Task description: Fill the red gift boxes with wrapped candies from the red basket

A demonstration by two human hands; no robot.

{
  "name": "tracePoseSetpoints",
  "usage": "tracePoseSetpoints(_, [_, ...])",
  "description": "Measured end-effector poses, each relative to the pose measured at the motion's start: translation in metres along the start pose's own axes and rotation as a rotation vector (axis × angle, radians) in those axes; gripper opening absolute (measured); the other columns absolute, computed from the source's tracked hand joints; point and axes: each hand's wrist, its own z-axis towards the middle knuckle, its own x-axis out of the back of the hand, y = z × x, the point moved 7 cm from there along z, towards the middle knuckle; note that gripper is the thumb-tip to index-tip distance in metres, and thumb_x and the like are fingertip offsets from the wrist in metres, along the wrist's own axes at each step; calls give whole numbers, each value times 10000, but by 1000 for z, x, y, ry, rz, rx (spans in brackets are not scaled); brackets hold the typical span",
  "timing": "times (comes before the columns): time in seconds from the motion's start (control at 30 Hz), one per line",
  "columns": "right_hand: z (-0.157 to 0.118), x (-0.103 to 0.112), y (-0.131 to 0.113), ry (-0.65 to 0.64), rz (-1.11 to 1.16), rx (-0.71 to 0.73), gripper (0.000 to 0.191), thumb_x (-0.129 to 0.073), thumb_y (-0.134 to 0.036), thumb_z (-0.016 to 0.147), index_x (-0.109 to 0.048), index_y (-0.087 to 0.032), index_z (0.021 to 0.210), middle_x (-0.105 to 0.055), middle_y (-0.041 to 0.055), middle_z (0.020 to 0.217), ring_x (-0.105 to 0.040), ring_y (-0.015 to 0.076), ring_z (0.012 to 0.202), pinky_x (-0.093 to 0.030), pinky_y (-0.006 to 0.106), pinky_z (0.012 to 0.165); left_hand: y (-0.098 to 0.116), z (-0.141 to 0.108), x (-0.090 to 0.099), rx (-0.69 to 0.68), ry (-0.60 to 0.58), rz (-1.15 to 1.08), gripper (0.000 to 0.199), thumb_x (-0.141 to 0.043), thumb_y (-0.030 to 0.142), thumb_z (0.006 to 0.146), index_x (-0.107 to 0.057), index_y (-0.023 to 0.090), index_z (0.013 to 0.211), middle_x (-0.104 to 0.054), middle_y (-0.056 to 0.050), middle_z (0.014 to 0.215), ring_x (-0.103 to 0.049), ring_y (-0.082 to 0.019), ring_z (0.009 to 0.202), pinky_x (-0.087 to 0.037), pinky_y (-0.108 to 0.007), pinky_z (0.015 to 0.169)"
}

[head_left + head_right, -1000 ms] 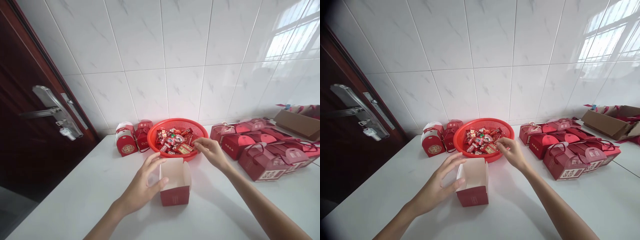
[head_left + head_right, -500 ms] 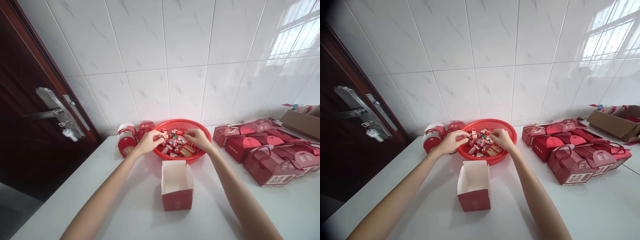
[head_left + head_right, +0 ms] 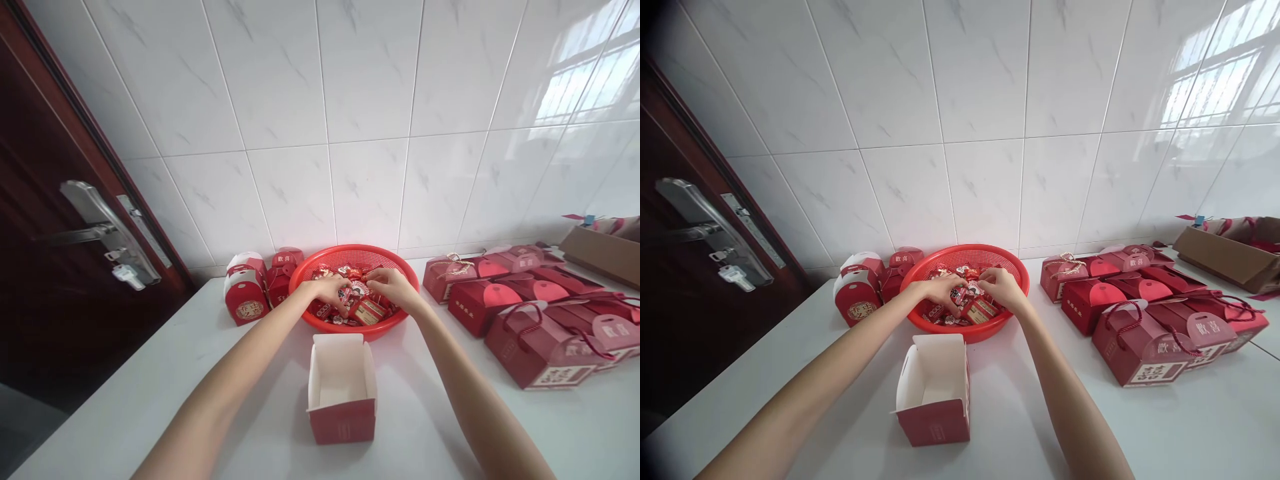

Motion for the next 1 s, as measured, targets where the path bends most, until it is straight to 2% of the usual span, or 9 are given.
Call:
tracePoseSetpoints(0.07, [0, 0, 0, -2, 1, -4, 145, -643, -235, 786, -738, -180, 880, -765, 76, 960, -704, 233, 906, -530, 306, 753, -1, -1, -6, 2, -16, -15, 998, -931, 334, 386, -615, 251, 1329, -542, -121, 1464, -471, -403, 1357, -394, -449, 1110])
tracePoseSetpoints(0.13, [-1, 0, 1, -2, 0, -9, 152, -650, -247, 785, -734, -181, 892, -761, 79, 977, -701, 237, 918, -526, 311, 754, -5, -2, -7, 11, -15, -57, 1071, -918, 361, 438, -521, 254, 1426, -483, -127, 1523, -462, -379, 1375, -397, -410, 1104])
tracePoseSetpoints(0.27, [-1, 0, 1, 3, -4, -11, 149, -648, -258, 782, -726, -183, 885, -756, 73, 956, -696, 233, 907, -523, 316, 750, -12, -1, -6, 37, 4, -163, 898, -804, 494, 644, -502, 210, 1440, -554, -140, 1463, -554, -338, 1299, -460, -350, 1009])
tracePoseSetpoints(0.37, [-1, -1, 1, 5, -9, -5, 143, -639, -257, 784, -720, -185, 877, -754, 68, 946, -695, 226, 898, -523, 314, 754, -13, 2, -5, 27, 29, -221, 708, -792, 516, 660, -641, 206, 1278, -651, -115, 1340, -608, -319, 1213, -486, -311, 922])
tracePoseSetpoints(0.47, [-1, -1, 1, 9, -22, -8, 129, -637, -246, 785, -714, -188, 869, -751, 64, 938, -693, 223, 895, -518, 311, 753, -12, 4, -9, -9, 22, -268, 466, -866, 452, 569, -744, 221, 955, -752, -40, 1005, -679, -270, 972, -488, -263, 774])
tracePoseSetpoints(0.57, [-2, -1, 0, 12, -33, -14, 109, -644, -235, 783, -710, -192, 859, -746, 63, 940, -688, 222, 902, -511, 309, 756, -9, 2, -11, -58, -7, -331, 307, -900, 395, 529, -698, 210, 667, -675, 21, 677, -632, -198, 702, -443, -242, 633])
tracePoseSetpoints(0.63, [-2, -1, 1, 14, -39, -21, 106, -654, -235, 782, -707, -194, 863, -742, 64, 942, -685, 226, 909, -510, 311, 757, -4, 0, -9, -100, -21, -389, 305, -906, 384, 536, -677, 196, 610, -629, 34, 602, -585, -168, 628, -420, -239, 594])
tracePoseSetpoints(0.87, [0, -3, 7, -1, -5, -33, 243, -697, -297, 797, -657, -199, 1016, -726, 62, 914, -684, 220, 878, -518, 307, 731, 13, -8, 8, -275, 23, -697, 523, -823, 533, 704, -737, 148, 1046, -757, -82, 1029, -678, -230, 918, -514, -321, 839])
tracePoseSetpoints(1.0, [0, -9, 4, -67, 59, 5, 285, -719, -346, 793, -637, -201, 1024, -724, 39, 886, -683, 212, 835, -523, 300, 695, 13, -9, 9, -291, 34, -804, 532, -825, 527, 727, -720, 133, 1069, -757, -101, 1020, -693, -238, 915, -536, -366, 860])
